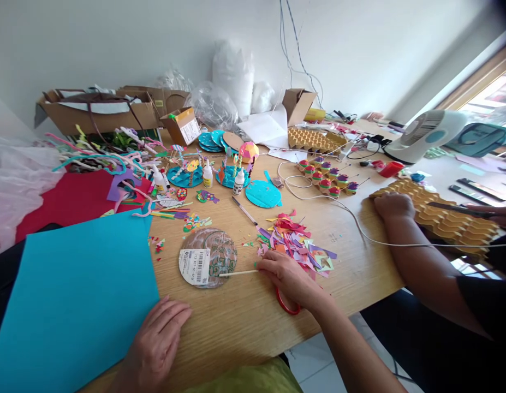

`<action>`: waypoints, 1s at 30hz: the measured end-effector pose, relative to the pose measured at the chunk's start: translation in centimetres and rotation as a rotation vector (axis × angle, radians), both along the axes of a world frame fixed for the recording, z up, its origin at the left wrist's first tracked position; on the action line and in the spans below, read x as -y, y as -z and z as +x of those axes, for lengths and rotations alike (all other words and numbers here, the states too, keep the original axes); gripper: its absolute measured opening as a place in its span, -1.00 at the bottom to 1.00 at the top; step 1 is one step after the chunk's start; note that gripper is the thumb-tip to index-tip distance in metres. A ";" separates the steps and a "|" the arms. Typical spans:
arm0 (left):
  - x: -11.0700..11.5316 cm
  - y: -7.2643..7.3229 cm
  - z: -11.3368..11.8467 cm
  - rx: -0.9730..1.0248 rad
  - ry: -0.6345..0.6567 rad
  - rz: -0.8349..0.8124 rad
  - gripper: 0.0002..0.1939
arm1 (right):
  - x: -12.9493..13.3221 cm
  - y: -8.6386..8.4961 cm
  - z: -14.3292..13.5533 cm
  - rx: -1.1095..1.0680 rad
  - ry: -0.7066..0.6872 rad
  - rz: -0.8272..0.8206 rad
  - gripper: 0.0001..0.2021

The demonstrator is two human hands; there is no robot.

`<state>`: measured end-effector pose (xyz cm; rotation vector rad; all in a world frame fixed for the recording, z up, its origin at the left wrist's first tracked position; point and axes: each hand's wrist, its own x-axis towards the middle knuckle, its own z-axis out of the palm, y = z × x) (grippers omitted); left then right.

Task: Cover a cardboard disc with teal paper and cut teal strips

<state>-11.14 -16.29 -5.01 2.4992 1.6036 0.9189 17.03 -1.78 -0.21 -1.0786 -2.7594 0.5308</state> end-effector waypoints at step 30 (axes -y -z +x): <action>-0.1 1.6 -0.6 0.073 0.018 0.033 -0.69 | 5.4 1.3 -4.2 -0.045 0.533 -0.038 -0.77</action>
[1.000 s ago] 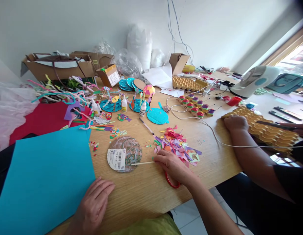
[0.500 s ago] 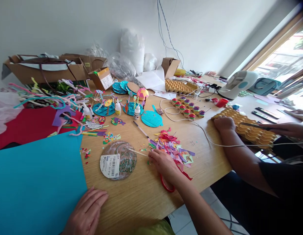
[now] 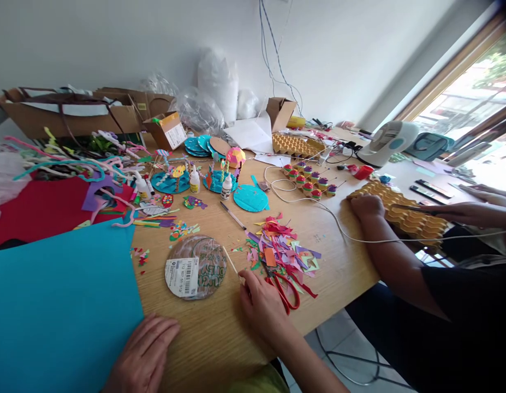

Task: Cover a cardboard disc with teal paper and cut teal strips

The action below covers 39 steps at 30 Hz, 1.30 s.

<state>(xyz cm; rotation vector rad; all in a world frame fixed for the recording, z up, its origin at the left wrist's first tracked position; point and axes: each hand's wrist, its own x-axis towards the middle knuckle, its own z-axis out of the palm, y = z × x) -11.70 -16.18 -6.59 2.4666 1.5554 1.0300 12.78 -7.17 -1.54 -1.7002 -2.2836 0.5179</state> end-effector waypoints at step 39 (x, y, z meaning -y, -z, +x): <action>-0.3 0.3 -0.8 -0.096 0.052 0.054 -0.72 | 4.4 1.5 0.1 0.023 -0.074 0.165 -0.66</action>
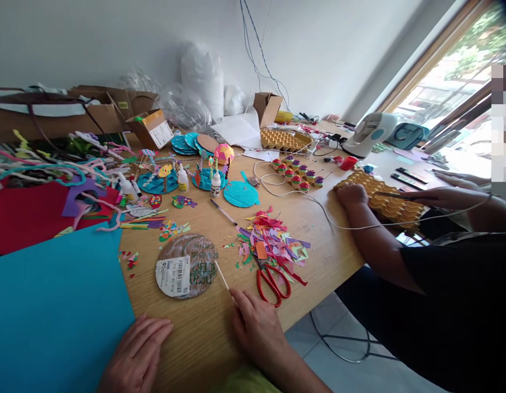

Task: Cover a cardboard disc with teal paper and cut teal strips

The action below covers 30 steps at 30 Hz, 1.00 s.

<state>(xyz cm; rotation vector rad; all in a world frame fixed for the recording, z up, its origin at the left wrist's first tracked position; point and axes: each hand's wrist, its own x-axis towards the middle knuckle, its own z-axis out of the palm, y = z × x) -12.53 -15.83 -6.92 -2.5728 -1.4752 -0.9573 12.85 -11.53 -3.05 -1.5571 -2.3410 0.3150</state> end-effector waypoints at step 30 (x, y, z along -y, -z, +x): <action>0.1 0.3 0.0 0.030 -0.033 -0.015 -0.72 | -3.2 -0.9 -2.0 0.105 0.079 -0.131 -0.70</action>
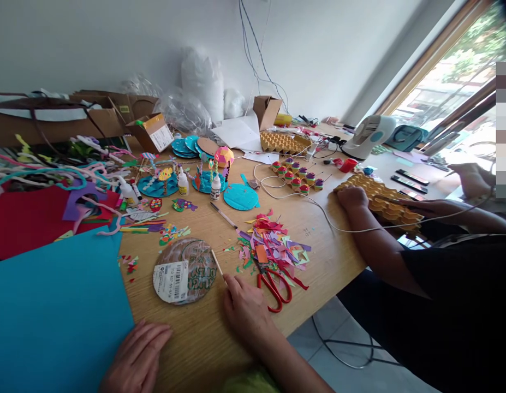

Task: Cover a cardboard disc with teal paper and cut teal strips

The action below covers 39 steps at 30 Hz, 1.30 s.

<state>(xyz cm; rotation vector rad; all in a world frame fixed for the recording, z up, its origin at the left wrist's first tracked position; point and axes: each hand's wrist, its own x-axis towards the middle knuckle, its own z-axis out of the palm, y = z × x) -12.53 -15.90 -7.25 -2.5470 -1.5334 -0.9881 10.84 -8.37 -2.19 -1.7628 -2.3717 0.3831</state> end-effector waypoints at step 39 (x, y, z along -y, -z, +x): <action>0.2 -1.6 1.6 0.061 -0.060 0.005 -0.68 | -5.3 -2.9 -3.1 0.172 -0.274 -0.002 -0.80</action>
